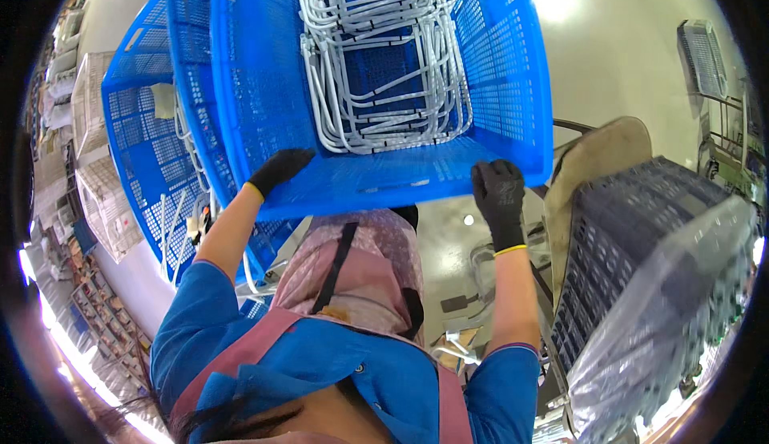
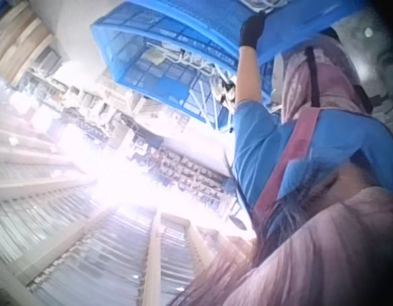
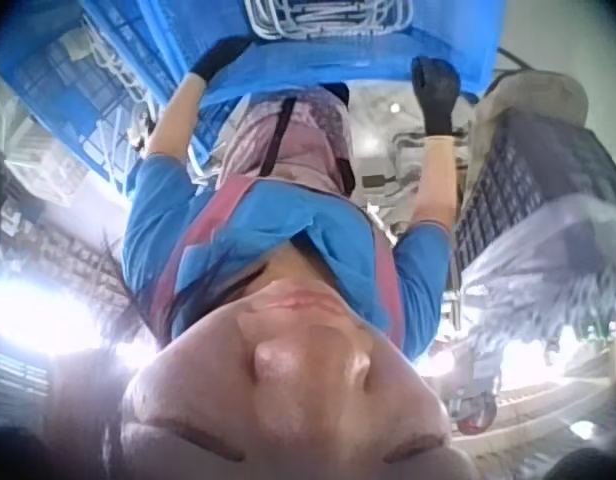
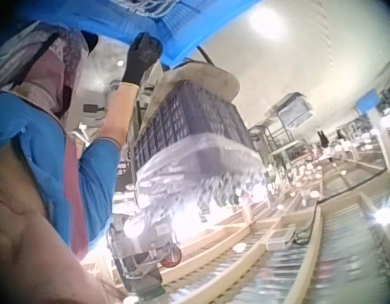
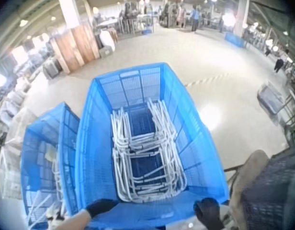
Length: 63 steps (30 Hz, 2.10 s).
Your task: The person assembles white plastic components by inserting a central hub into a basket of rods and then feeding the assembly into a machine to secure the parts. The finished units are placed into a blue crate.
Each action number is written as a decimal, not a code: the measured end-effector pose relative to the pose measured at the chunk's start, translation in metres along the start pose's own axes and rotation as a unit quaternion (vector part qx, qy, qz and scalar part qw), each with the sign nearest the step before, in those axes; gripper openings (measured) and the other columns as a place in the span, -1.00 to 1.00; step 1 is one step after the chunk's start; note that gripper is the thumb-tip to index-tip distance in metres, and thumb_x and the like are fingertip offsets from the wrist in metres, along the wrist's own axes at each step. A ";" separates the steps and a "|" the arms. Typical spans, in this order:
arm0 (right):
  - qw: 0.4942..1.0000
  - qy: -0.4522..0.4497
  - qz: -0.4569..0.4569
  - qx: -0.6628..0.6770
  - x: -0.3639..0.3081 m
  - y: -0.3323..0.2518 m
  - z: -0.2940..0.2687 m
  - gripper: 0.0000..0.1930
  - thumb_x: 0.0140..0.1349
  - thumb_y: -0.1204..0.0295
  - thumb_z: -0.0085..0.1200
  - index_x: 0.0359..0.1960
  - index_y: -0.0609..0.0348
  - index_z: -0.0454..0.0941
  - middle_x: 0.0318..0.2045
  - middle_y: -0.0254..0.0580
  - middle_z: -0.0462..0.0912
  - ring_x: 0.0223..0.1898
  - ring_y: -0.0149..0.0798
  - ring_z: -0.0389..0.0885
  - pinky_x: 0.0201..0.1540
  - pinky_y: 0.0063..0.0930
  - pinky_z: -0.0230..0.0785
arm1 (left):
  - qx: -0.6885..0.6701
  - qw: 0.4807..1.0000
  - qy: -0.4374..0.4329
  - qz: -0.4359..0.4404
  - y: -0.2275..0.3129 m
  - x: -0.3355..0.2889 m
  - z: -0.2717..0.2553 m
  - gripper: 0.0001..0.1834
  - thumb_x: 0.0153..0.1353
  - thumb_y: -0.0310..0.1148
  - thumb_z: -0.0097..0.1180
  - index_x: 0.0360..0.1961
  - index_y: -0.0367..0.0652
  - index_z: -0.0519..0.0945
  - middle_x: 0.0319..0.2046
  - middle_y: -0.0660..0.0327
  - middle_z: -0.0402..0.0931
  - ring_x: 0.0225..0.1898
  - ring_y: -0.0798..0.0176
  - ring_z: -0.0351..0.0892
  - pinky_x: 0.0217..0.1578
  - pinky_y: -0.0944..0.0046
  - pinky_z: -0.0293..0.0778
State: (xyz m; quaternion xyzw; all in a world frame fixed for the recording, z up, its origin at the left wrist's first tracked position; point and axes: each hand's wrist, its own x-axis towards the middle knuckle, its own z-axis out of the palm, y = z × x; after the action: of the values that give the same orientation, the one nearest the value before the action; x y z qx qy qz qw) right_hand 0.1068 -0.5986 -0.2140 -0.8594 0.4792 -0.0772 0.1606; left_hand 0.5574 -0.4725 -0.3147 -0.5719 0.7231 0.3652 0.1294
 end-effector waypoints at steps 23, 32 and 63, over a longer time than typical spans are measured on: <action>0.961 -0.153 0.220 0.071 0.033 0.029 0.019 -0.75 0.00 0.41 0.18 -0.29 0.31 0.56 -0.51 -0.08 0.56 -0.53 -0.11 0.49 -0.46 -0.28 0.31 | -0.161 0.974 0.077 -0.138 -0.041 0.331 0.240 -0.38 0.20 0.12 -0.01 -0.03 -0.26 0.53 -0.09 -0.13 0.54 -0.01 -0.10 0.51 0.06 -0.03 0.37; 0.964 -0.165 0.201 0.053 0.034 0.031 0.018 -0.75 -0.01 0.42 0.17 -0.29 0.29 0.57 -0.49 -0.03 0.58 -0.53 -0.05 0.50 -0.44 -0.25 0.31 | -0.118 0.982 0.030 -0.146 -0.052 0.362 0.225 -0.28 0.16 0.21 -0.01 0.10 -0.20 0.50 0.08 -0.12 0.45 0.13 -0.16 0.38 0.16 -0.05 0.28; 0.975 -0.041 0.208 0.064 0.031 0.031 0.025 -0.82 -0.03 0.44 0.20 -0.33 0.15 0.60 -0.51 -0.15 0.60 -0.54 -0.10 0.56 -0.49 -0.29 0.38 | -0.219 0.907 -0.345 -0.103 -0.004 0.300 0.107 -0.16 0.08 0.37 -0.15 0.16 -0.06 0.49 0.22 0.07 0.37 0.23 -0.04 0.33 0.24 0.07 0.20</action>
State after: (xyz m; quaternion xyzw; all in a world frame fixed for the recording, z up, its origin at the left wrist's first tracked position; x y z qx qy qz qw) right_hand 0.1058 -0.6344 -0.2491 -0.7314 0.6345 -0.0372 0.2472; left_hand 0.4425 -0.6202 -0.5718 -0.4953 0.4720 0.6737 0.2794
